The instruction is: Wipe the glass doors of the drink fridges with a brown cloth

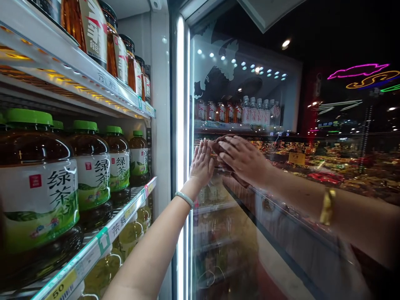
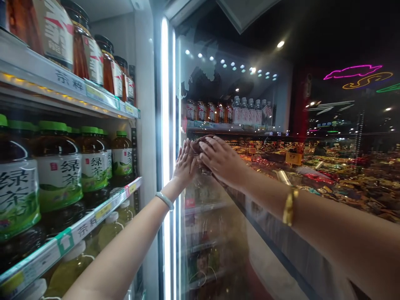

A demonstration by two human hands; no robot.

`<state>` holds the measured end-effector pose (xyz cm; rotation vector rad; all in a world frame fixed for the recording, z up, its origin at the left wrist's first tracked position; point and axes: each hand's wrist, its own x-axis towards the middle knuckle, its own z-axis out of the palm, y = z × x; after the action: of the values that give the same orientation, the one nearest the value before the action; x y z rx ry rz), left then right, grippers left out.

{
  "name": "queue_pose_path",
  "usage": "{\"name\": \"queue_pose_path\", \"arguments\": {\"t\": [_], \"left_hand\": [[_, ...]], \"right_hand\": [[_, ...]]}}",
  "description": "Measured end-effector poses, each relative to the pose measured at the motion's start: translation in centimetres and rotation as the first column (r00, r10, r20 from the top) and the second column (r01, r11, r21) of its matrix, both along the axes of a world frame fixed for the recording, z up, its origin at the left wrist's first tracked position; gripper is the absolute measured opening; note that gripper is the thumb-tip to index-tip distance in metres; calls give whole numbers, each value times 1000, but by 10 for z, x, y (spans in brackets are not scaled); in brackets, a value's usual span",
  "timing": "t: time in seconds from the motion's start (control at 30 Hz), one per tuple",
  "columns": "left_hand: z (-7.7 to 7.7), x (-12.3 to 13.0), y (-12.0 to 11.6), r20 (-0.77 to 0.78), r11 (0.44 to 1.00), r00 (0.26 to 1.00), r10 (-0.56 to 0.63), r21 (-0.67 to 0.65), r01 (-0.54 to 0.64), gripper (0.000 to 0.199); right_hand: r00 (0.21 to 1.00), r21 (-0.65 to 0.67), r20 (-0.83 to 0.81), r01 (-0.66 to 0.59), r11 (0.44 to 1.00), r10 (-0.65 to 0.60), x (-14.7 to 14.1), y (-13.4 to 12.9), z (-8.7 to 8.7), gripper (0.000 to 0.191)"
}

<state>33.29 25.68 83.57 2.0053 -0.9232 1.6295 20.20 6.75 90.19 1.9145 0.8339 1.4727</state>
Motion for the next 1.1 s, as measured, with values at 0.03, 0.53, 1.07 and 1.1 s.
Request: {"name": "queue_pose_path", "arguments": {"t": [0.03, 0.53, 1.07, 1.1], "left_hand": [[-4, -2, -3, 14, 1000, 1000, 3, 0, -3, 66], [-55, -23, -33, 32, 993, 995, -96, -61, 98, 68], [-90, -79, -98, 58, 986, 993, -103, -124, 109, 70], [-90, -82, -104, 55, 983, 994, -99, -152, 107, 70]], "right_hand": [[1000, 41, 10, 2, 999, -2, -4, -4, 1, 39], [997, 372, 48, 38, 927, -60, -48, -20, -75, 36], [989, 507, 97, 45, 861, -109, -94, -55, -111, 40], [988, 512, 111, 35, 858, -107, -91, -52, -111, 41]]}}
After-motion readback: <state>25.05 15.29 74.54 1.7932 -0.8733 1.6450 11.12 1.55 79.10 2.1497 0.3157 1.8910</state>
